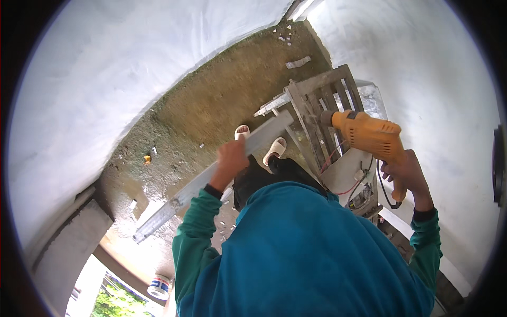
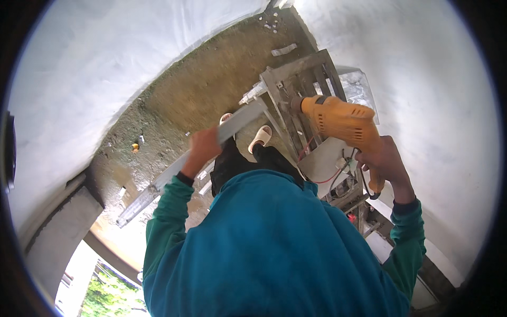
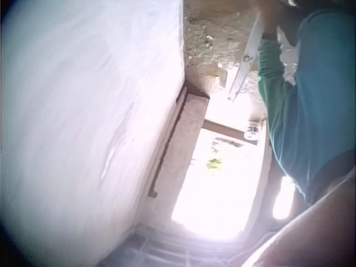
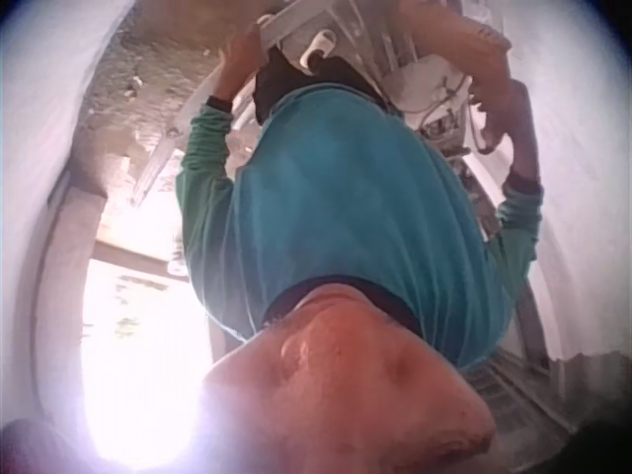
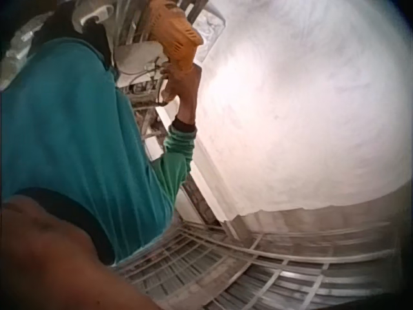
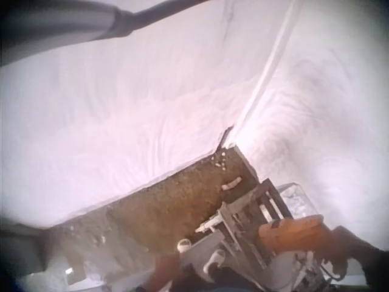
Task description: The person cuts the end of a metal stud with shears and then uses a power drill to drill a hole into another piece of metal sitting on a wooden workbench.
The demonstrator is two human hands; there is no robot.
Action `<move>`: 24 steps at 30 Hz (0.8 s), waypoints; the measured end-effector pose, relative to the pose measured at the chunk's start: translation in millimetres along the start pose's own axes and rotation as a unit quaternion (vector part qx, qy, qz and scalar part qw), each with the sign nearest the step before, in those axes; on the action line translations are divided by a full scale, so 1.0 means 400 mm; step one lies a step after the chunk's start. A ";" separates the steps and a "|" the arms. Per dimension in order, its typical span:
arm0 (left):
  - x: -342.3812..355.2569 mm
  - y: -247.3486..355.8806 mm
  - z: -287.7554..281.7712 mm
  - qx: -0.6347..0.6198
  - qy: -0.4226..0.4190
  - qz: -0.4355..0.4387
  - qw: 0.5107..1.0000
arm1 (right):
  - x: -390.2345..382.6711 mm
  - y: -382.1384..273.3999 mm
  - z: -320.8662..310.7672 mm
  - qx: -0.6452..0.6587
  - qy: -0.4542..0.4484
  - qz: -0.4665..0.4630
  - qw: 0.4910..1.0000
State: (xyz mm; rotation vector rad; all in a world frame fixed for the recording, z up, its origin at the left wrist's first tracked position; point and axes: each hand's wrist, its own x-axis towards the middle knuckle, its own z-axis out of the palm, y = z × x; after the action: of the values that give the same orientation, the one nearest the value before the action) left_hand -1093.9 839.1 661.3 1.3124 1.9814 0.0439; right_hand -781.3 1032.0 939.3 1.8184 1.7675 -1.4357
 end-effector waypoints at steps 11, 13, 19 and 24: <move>-0.427 -0.252 -0.671 -0.154 0.593 -0.195 0.766 | -0.021 0.164 0.013 0.187 0.050 -0.097 0.976; -0.502 -0.258 -0.747 -0.269 0.680 -0.194 0.654 | -0.023 0.183 0.021 0.212 0.048 -0.096 0.971; -0.729 -0.739 -0.597 0.100 0.651 -0.197 0.726 | -0.031 0.219 0.031 0.227 0.026 -0.118 0.966; -0.565 -0.554 -0.297 -0.207 0.605 -0.297 0.709 | -0.051 0.256 0.029 0.237 0.018 -0.107 0.966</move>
State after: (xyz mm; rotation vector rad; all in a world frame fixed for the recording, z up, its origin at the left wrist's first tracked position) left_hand -1292.8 594.1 782.7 0.1546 3.0813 1.2413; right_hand -694.7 985.2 902.8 1.9140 1.7949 -2.0704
